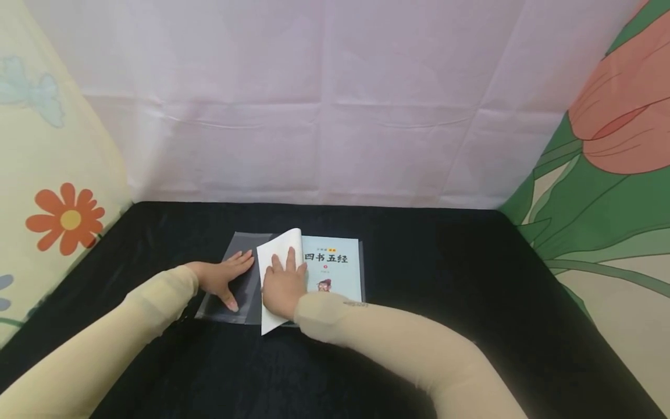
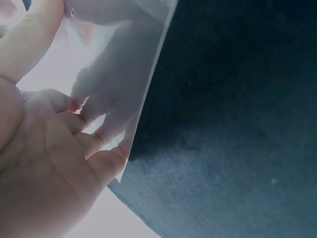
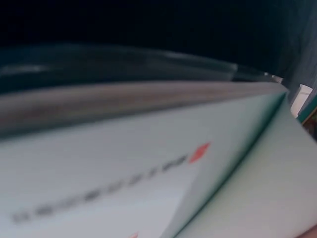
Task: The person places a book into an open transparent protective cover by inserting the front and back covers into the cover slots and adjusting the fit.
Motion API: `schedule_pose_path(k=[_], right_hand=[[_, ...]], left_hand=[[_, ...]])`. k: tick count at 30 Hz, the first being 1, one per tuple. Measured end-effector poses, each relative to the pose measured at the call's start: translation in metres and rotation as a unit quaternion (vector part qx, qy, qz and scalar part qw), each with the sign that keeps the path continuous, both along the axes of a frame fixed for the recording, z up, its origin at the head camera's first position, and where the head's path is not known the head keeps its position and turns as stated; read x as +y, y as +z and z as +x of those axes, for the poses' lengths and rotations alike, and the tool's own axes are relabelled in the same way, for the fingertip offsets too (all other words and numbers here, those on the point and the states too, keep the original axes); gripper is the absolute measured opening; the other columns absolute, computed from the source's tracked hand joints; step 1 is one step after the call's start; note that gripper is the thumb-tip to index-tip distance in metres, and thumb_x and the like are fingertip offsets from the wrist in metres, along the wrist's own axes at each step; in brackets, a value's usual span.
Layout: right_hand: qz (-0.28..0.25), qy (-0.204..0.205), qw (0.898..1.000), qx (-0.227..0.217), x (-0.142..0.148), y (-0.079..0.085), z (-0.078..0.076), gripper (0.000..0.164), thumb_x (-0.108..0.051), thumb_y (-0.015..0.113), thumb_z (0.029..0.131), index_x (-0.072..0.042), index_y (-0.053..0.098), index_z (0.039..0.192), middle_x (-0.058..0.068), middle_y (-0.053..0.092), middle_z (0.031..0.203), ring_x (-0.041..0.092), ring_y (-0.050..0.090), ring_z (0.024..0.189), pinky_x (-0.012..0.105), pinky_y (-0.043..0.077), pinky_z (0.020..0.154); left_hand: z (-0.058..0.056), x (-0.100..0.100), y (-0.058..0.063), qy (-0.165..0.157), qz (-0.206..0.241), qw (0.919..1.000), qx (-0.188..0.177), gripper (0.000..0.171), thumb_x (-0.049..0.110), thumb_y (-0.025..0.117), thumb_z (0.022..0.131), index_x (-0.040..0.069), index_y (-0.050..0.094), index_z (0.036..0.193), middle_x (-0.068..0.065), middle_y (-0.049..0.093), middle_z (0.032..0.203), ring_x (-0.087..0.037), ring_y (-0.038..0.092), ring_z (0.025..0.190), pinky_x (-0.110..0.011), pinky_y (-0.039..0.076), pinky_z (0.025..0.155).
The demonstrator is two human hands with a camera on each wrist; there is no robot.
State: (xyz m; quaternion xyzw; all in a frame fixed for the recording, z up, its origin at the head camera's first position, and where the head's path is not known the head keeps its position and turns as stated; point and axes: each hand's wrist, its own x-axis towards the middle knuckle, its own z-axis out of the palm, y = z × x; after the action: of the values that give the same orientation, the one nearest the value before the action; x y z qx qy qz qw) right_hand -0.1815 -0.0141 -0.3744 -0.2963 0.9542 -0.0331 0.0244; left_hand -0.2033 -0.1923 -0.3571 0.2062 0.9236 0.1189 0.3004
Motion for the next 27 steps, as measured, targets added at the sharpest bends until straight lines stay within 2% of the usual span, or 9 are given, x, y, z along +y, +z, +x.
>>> schedule_pose_path(k=[12,19,22,27], right_hand=[[0.033,-0.031,0.999,-0.006,-0.016,0.002,0.001,0.044,-0.031,0.045,0.094,-0.003,0.048,0.128,0.015,0.031,0.144,0.047,0.008,0.131,0.064,0.027,0.094],[0.007,-0.05,0.998,-0.04,-0.023,0.005,-0.002,0.045,-0.022,0.045,0.09,-0.001,0.045,0.13,0.016,0.027,0.145,0.046,0.004,0.131,0.066,0.023,0.095],[-0.004,-0.05,0.998,-0.042,-0.022,0.006,-0.005,0.044,-0.024,0.046,0.09,-0.001,0.048,0.128,0.016,0.029,0.145,0.044,0.008,0.132,0.064,0.025,0.095],[0.008,-0.044,0.998,-0.04,-0.019,0.007,-0.009,0.043,-0.031,0.047,0.092,-0.006,0.051,0.127,0.011,0.033,0.144,0.039,0.011,0.133,0.061,0.029,0.095]], left_hand=[[0.0,0.001,-0.002,0.004,0.004,1.0,-0.002,0.106,0.03,0.077,0.069,-0.003,0.006,0.142,-0.02,-0.005,0.15,-0.036,-0.011,0.134,-0.05,0.006,0.108],[-0.001,0.001,-0.003,0.007,-0.008,0.9999,-0.003,0.106,0.031,0.076,0.07,-0.002,0.006,0.143,-0.019,-0.006,0.15,-0.034,-0.011,0.134,-0.049,0.008,0.109],[-0.001,0.001,-0.003,0.011,-0.012,0.9999,-0.002,0.106,0.031,0.076,0.071,-0.001,0.006,0.143,-0.018,-0.006,0.151,-0.034,-0.011,0.134,-0.049,0.008,0.109],[-0.001,0.002,-0.004,0.012,-0.015,0.9998,-0.003,0.106,0.032,0.076,0.071,-0.001,0.006,0.143,-0.018,-0.006,0.151,-0.034,-0.011,0.134,-0.049,0.009,0.109]])
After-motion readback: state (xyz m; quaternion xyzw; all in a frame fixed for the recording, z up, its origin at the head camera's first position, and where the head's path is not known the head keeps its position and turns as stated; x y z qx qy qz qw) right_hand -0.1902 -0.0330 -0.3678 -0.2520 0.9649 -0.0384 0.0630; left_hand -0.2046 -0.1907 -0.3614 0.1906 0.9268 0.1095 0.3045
